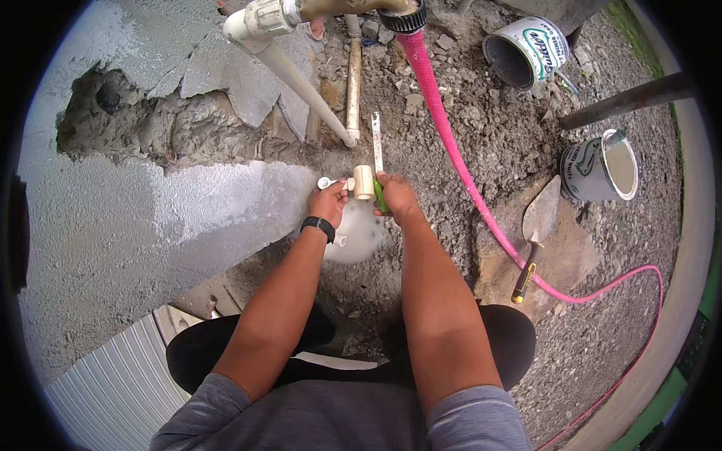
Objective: The person measures and cuts a white PVC pipe, then uses a heat gun to soften the ends before joining them to fittings. They repeatedly measure, cut, and assemble sections, checking fit against an existing wall-mounted pipe.
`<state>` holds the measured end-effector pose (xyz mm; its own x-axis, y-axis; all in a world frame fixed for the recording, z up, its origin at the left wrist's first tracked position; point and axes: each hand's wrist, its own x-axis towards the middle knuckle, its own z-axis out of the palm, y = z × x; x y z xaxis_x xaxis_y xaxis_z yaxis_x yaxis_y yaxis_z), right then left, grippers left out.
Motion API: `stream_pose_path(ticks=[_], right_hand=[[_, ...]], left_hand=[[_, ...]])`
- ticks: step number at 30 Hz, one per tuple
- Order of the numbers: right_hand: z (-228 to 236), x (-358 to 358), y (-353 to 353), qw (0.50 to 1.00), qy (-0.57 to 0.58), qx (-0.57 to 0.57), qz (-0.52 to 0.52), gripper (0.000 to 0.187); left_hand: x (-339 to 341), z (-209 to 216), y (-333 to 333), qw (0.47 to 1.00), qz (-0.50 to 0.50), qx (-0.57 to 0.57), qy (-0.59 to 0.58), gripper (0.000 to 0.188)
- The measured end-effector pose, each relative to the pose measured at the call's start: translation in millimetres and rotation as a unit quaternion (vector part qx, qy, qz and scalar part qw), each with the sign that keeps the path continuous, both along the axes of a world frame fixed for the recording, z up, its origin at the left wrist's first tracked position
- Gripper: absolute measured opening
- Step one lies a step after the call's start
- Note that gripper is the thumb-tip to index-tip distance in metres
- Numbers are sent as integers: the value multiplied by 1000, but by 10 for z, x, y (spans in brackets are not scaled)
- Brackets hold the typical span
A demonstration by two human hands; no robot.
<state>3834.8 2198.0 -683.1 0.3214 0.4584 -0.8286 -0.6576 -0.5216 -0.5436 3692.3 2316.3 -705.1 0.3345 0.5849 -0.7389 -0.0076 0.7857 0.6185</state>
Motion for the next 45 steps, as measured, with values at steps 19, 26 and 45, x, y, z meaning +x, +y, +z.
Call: stream_pose_path(ticks=[19,26,45], right_hand=[[736,520,125,952,-116,-128,253,39],[1196,736,39,909,-28,-161,383,33],[437,609,-245,990,84,81,-83,30]], left_hand=[[624,294,-61,986,-152,60,-26,28],[768,668,-7,960,-257,101,-38,19],[267,68,-174,977,-204,-28,54,23]])
